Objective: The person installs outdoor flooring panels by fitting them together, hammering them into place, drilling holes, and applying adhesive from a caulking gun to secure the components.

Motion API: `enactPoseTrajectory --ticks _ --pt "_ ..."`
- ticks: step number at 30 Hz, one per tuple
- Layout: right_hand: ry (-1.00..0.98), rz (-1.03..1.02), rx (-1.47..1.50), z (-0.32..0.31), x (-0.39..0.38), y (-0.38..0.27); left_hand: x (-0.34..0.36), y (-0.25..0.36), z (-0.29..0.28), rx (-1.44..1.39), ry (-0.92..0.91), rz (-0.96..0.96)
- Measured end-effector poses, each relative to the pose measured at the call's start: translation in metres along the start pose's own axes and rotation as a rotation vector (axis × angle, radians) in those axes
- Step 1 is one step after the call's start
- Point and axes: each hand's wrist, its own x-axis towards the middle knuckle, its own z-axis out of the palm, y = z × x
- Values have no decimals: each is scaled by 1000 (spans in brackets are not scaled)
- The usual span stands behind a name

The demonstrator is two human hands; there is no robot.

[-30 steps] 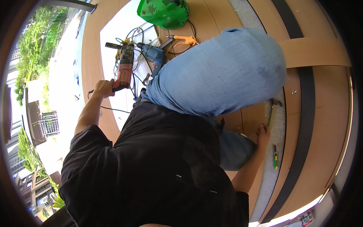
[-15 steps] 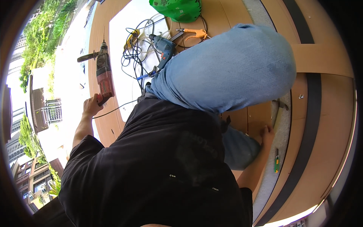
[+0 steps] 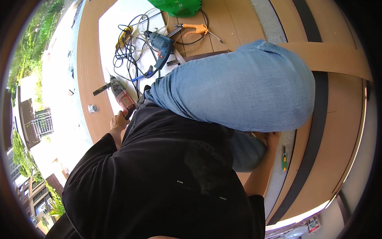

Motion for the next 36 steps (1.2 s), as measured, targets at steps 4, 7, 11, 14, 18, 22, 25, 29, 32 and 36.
enactPoseTrajectory --ticks 4,7,11,14,18,22,25,29,32,36 --pt "83 -3 -76 15 -3 -25 12 16 2 -20 -92 3" --pt "102 17 -51 3 -7 -17 40 44 -29 243 -203 167" --pt "32 -58 -62 21 12 -24 132 -19 -14 68 -229 372" --pt "54 -23 -66 2 12 -10 158 45 -62 120 -137 281" --pt "152 -10 71 -9 -12 2 160 186 -119 -360 255 442" --pt "116 -43 95 12 -3 -18 192 267 -115 -659 31 464" --pt "136 -62 130 9 5 -9 198 298 -108 -449 -5 389" --pt "114 -43 143 -1 -1 2 159 310 -154 -719 43 386" --pt "202 -43 151 4 -10 -4 147 290 -185 -648 89 396" --pt "262 -67 184 5 -23 -18 42 292 -256 -663 219 574"
